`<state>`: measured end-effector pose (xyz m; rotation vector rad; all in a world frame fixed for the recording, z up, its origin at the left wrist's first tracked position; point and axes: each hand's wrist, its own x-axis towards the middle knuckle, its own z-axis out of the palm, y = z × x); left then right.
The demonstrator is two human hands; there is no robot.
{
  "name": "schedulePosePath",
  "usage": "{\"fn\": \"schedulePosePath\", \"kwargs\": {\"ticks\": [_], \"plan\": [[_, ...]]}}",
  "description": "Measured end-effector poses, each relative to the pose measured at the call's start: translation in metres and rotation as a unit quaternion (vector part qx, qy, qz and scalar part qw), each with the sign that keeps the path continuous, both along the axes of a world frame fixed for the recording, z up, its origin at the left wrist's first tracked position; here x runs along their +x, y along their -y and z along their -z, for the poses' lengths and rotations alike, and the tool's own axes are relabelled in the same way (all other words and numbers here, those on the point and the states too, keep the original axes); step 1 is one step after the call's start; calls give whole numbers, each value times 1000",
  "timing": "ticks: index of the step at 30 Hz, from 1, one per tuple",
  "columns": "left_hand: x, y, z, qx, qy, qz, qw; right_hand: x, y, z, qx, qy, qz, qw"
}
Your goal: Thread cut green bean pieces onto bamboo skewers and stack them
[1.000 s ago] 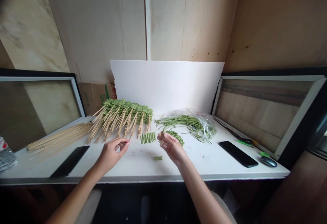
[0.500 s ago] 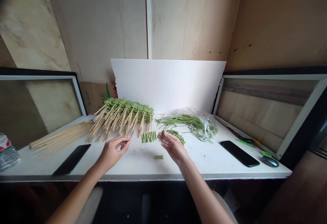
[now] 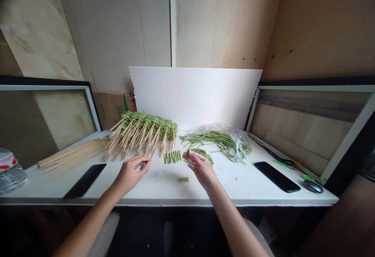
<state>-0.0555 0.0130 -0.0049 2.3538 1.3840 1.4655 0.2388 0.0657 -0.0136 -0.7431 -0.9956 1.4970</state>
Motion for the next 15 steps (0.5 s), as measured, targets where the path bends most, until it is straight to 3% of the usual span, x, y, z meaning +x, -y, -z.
{"fn": "schedulePosePath", "kwargs": {"ticks": [15], "plan": [[4,1,2,3,3,16,1000,-14,4,5,30,65,87,994]]}}
